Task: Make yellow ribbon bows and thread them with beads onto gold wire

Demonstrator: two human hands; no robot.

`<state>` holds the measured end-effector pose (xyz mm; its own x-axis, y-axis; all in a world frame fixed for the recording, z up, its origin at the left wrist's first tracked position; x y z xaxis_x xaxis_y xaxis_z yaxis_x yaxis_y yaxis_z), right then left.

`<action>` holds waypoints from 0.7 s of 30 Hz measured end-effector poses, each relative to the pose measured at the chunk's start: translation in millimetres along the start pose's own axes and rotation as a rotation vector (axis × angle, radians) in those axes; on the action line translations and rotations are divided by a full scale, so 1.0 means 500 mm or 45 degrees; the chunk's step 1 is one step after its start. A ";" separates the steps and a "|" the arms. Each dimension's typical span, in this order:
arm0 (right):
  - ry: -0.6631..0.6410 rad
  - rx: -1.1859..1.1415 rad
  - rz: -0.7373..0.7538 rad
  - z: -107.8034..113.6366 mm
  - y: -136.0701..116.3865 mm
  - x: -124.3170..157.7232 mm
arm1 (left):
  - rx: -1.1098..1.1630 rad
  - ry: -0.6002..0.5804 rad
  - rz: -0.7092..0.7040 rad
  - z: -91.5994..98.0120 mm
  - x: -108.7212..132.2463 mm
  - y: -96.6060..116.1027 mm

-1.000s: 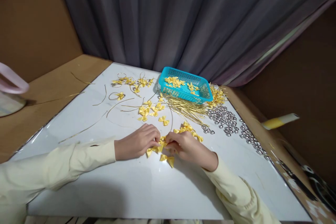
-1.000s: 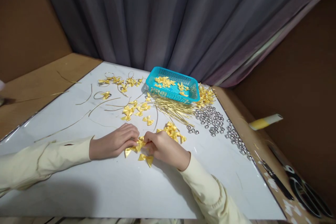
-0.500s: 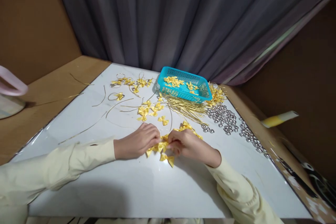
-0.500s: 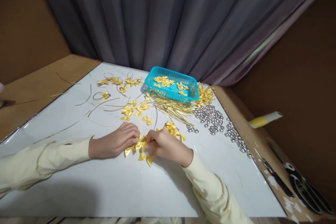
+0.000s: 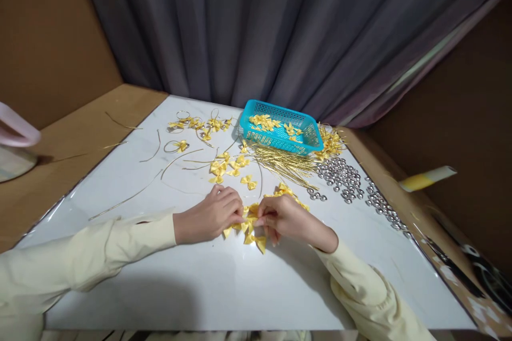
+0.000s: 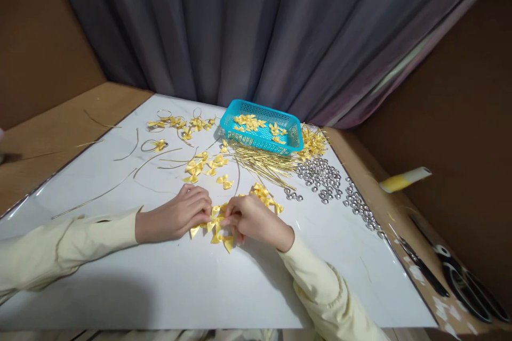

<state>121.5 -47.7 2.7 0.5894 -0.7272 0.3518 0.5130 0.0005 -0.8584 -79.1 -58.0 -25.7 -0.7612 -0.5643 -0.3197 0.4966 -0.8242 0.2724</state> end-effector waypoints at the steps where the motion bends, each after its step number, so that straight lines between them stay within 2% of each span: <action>1: 0.001 -0.044 -0.029 0.000 0.002 -0.001 | 0.016 0.005 0.006 0.001 -0.001 0.000; 6: -0.029 -0.160 -0.174 -0.004 0.010 -0.004 | -0.003 -0.009 -0.045 0.001 0.002 0.002; 10: -0.044 -0.176 -0.235 -0.007 0.013 -0.004 | -0.080 0.035 -0.098 0.000 0.004 0.006; 21: 0.006 -0.217 -0.295 -0.005 -0.003 -0.004 | -0.078 0.083 -0.090 0.005 0.002 0.008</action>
<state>118.0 -48.0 2.2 0.4655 -0.6975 0.5448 0.5212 -0.2815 -0.8057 -79.2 -62.1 -22.5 -0.7672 -0.5052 -0.3952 0.4691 -0.8621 0.1915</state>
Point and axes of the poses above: each hand's wrist, its own x-axis away from the middle knuckle, its own z-axis out of the back of the hand, y = z × x, the point moved 1 cm from there along -x, towards the middle knuckle, and after that the axes turned 5 degrees about -x, right-handed, at the moved point
